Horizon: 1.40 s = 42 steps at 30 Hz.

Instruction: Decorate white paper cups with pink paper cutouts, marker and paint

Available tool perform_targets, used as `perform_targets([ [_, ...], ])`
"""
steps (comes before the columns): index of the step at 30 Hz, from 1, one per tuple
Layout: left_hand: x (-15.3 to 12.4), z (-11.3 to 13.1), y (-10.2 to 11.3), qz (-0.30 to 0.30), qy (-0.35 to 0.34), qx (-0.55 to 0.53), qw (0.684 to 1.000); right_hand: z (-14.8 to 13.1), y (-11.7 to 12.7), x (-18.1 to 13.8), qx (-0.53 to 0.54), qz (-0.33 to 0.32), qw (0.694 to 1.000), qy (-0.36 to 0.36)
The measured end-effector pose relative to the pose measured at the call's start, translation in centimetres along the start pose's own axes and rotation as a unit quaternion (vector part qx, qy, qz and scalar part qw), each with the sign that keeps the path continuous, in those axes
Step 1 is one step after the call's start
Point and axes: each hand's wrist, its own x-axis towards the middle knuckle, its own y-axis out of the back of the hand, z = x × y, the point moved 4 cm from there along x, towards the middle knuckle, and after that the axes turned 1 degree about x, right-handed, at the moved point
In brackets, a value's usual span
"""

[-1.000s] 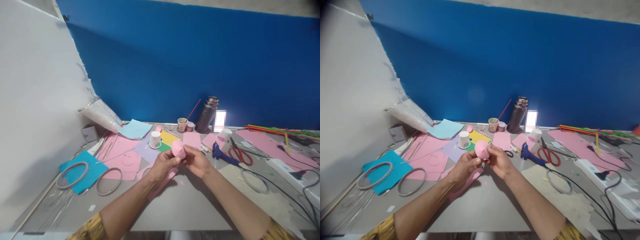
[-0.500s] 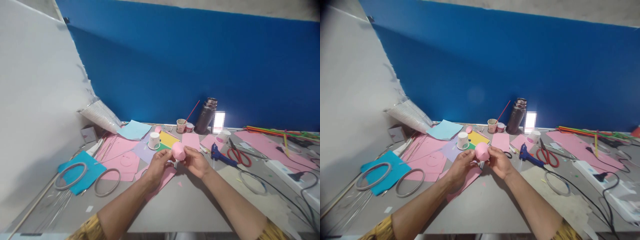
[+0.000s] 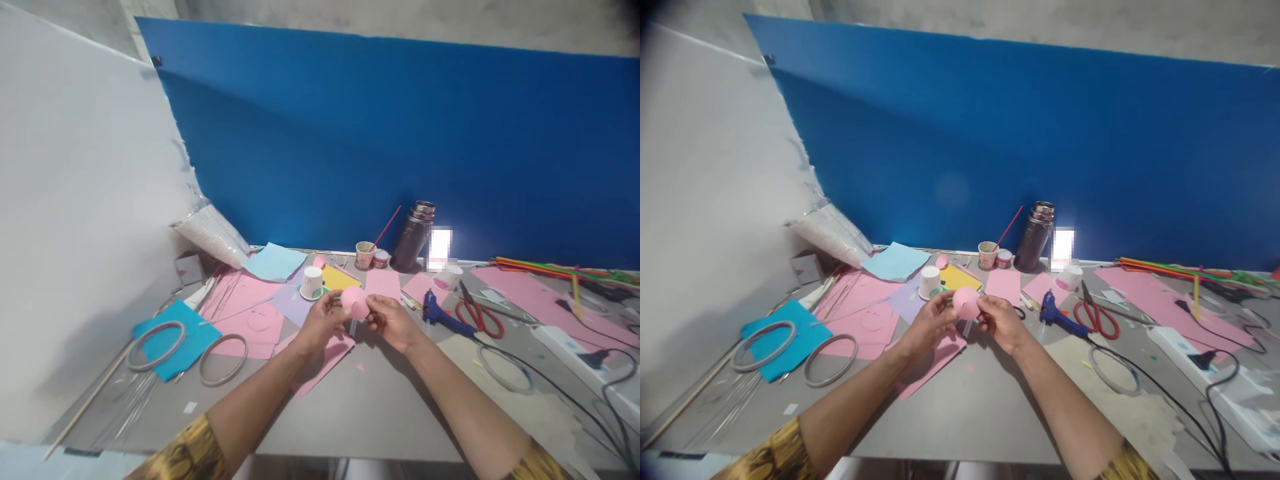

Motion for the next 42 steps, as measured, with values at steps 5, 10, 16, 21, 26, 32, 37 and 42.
perform_targets([
  [5, -1.0, 0.9, -0.6, 0.019, -0.091, 0.210, 0.973, 0.4, -0.4, -0.2, -0.016, -0.011, 1.000, 0.009],
  [10, -0.8, 1.6, -0.9, 0.033, -0.150, 0.342, 0.927, 1.0, -1.0, -0.3, -0.041, -0.036, 0.998, -0.003],
  [16, -0.5, 2.3, -0.8, 0.030, -0.113, 0.373, 0.920, 1.0, -1.3, -0.3, -0.019, -0.058, 0.998, 0.005],
  [21, 0.0, 3.7, -0.7, -0.005, -0.051, 0.304, 0.951, 0.7, -1.5, -0.5, -0.013, -0.082, 0.996, 0.018],
  [26, 3.5, 8.5, 2.7, 0.025, -0.057, 0.274, 0.960, 0.3, -0.9, -0.4, -0.030, -0.066, 0.997, 0.010],
  [32, 7.4, 11.1, 6.7, 0.081, -0.061, 0.407, 0.908, 0.3, -0.4, -0.1, -0.050, -0.057, 0.997, 0.006],
  [37, 8.4, 10.2, 7.7, 0.061, -0.059, 0.433, 0.897, 0.6, -0.3, 0.1, -0.050, -0.064, 0.997, 0.006],
  [42, 7.9, 10.6, 9.3, 0.082, -0.063, 0.440, 0.892, 0.2, -0.1, 0.1, -0.056, -0.053, 0.997, 0.010],
])
